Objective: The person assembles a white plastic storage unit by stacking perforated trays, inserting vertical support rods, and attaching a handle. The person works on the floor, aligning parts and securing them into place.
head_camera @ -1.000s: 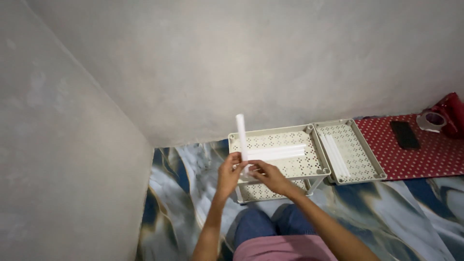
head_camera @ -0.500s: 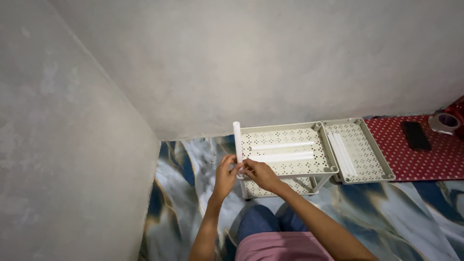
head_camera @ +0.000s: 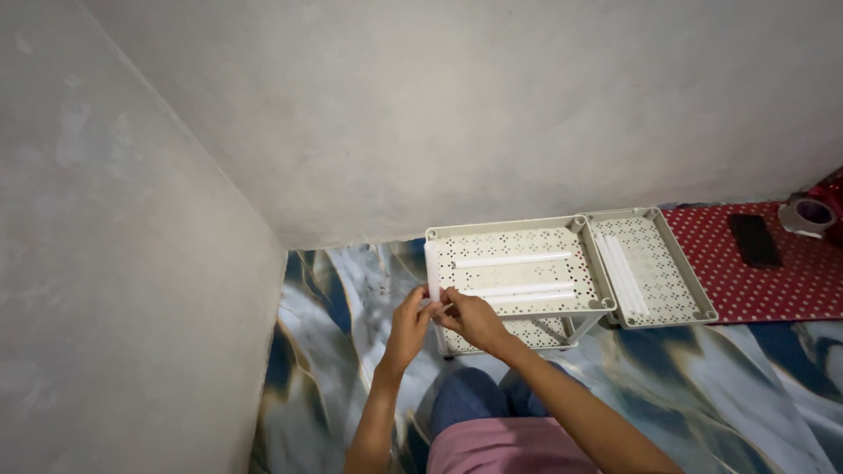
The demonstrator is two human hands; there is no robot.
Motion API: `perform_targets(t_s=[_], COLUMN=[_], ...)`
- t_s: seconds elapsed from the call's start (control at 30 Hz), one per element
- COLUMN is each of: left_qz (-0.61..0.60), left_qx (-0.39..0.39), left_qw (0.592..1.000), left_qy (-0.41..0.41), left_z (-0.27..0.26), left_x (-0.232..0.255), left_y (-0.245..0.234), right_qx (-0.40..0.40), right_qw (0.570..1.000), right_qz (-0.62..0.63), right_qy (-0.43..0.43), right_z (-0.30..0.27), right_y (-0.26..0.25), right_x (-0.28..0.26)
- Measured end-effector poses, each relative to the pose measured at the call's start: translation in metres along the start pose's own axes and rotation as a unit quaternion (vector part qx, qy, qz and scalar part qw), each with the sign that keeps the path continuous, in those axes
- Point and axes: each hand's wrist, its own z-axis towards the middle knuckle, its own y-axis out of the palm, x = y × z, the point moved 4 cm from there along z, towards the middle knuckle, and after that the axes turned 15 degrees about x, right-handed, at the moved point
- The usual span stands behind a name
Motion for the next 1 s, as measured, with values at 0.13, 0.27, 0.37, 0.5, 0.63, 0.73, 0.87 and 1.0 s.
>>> perform_targets(t_s=[0.13,0.27,0.37,0.5,0.63,0.73,0.87,1.0], left_qz=[0.025,0.045,0.034,0.04,-0.009,-0.047,0.004,0.029], left_qx=[0.021,0.022,0.021,0.026,0.019,0.037,0.137,0.262], left_qw=[0.997,0.996,0.998,0.997,1.0,0.998,0.99,0.962], left_qy=[0.066,0.068,0.058,0.068,-0.008,0.005,0.012,0.074], left_z=[-0.005,-0.007,-0.008,-0.007,-0.014,-0.014,-0.009,-0.039], left_x=[0.0,0.0,0.005,0.015,0.013,0.006,-0.023,-0.033], left_y=[-0.005,-0.004,-0.005,-0.003,-0.002,-0.003,-0.017,-0.008], right_qx=[-0.001,0.029,0.06,0.028,-0.053,-0.047,0.076,0.135], right_qw=[1.0,0.998,0.995,0.996,0.994,0.991,0.97,0.905], right_qz=[0.018,0.044,0.057,0.079,0.094,-0.014,-0.231,-0.38], right_qy=[-0.001,-0.047,-0.047,0.005,0.016,-0.126,-0.01,-0.132], right_z=[0.001,0.001,-0.002,-0.002,0.004,0.03,0.061,0.062], right_y=[0.002,0.002,0.003,0.007,0.003,-0.026,-0.073,-0.102], right_x=[-0.001,-0.002,-0.001,0.007,0.021,0.045,0.116,0.152])
